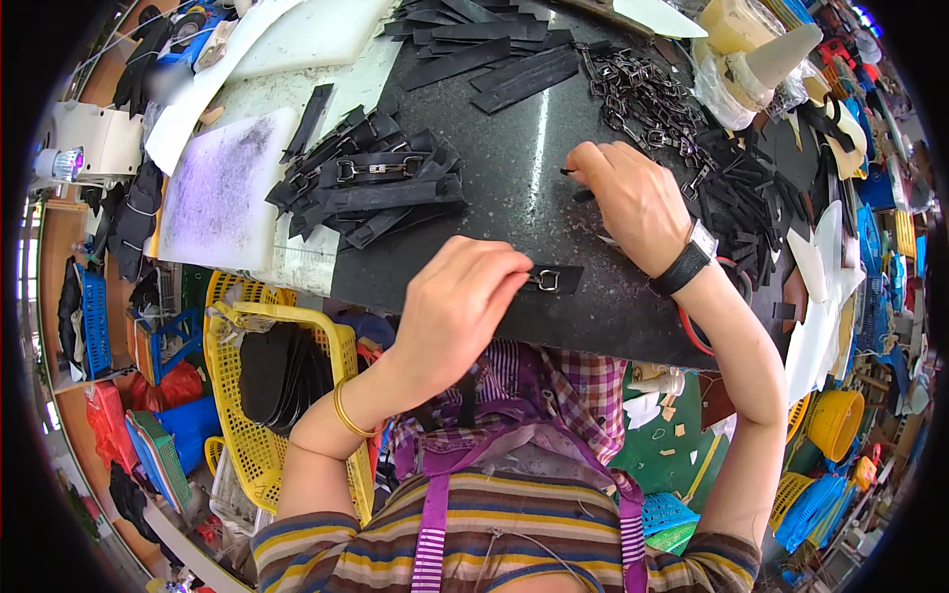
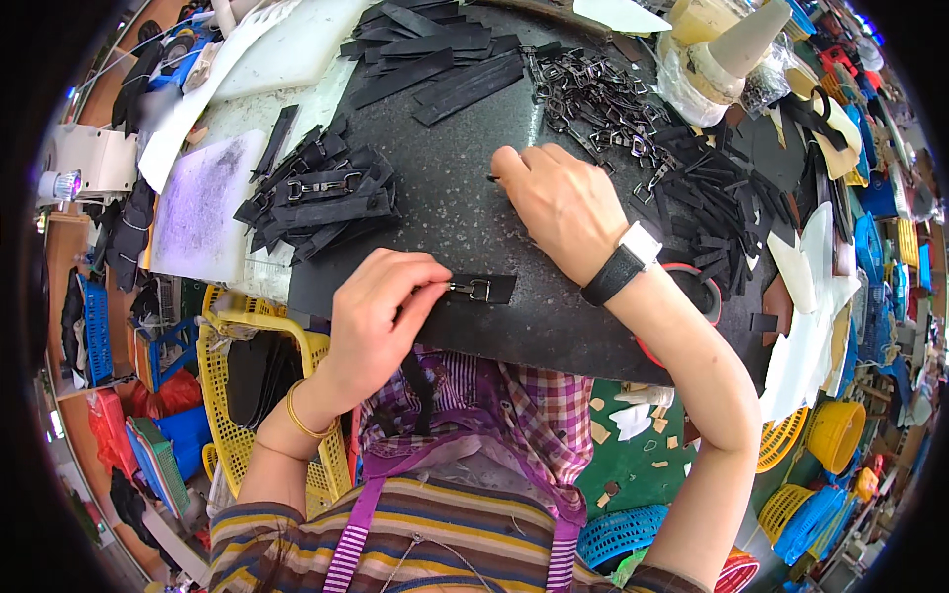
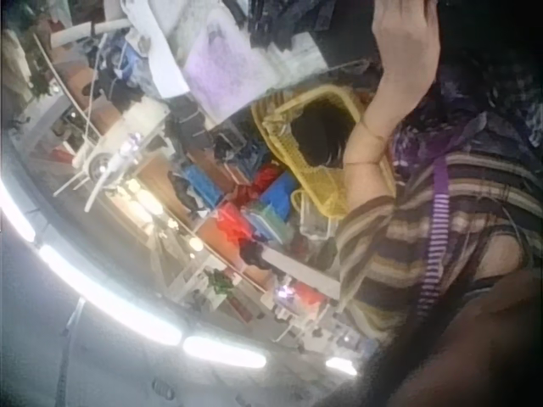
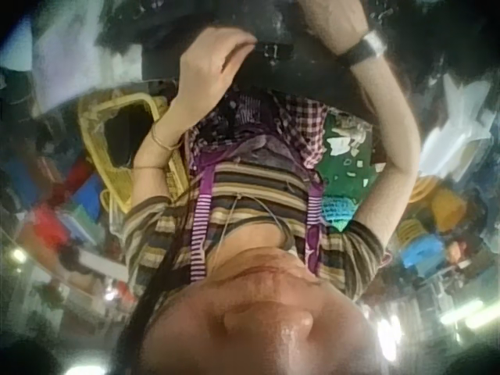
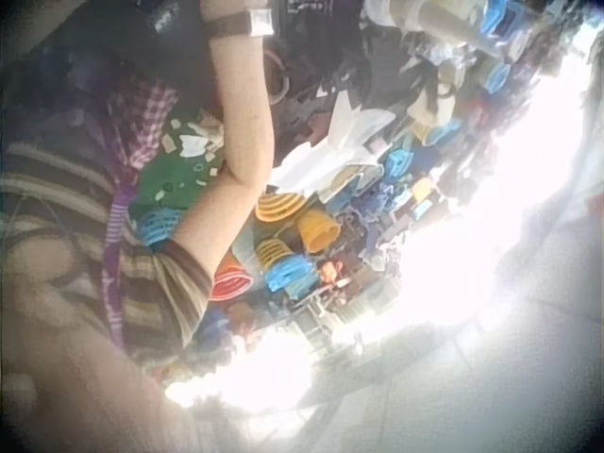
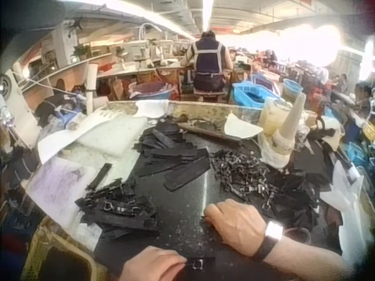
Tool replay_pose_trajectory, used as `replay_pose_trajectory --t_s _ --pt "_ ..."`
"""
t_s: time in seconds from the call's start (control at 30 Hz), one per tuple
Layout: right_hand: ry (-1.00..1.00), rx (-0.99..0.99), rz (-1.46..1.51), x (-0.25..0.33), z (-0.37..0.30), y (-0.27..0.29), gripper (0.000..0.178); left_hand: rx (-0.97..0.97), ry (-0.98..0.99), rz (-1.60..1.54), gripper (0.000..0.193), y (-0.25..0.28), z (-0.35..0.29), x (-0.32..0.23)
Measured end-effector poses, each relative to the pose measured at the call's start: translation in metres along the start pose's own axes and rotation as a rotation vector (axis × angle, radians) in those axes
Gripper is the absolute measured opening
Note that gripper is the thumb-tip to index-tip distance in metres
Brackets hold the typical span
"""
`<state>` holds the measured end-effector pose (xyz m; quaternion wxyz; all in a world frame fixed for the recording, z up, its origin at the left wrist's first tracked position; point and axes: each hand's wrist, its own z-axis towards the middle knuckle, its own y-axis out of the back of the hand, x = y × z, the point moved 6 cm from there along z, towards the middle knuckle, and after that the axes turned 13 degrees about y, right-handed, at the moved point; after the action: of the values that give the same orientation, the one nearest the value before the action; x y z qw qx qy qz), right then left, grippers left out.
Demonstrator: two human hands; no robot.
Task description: The person assembles small straps by threading narrow strips of material through metal buckles and folding them by hand on a workbench.
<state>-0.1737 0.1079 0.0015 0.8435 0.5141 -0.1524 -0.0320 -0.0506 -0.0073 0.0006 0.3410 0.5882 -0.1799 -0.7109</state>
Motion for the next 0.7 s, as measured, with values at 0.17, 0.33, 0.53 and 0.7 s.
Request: replay_pose_trajectory --t_s 0.17,0.33,0.53,0.7 --pt "0.177 -0.09 -0.291 0.009 0.0 0.018 0.018 -0.012 -0.056 0.179 0.021 -0.025 0.001 -0.015" --pt "-0.141 -0.1 0.396 0.032 -0.028 0.025 0.012 0.05 -0.044 0.106 0.017 -0.023 0.004 -0.01" --pt "-0.498 0.051 0.865 0.049 -0.055 0.008 0.011 0.07 -0.009 0.053 0.018 -0.018 0.0 -0.014" --pt "-0.343 0.038 0.619 0.051 -0.053 0.012 0.011 0.188 -0.04 -0.012 0.019 -0.016 -0.002 -0.002"
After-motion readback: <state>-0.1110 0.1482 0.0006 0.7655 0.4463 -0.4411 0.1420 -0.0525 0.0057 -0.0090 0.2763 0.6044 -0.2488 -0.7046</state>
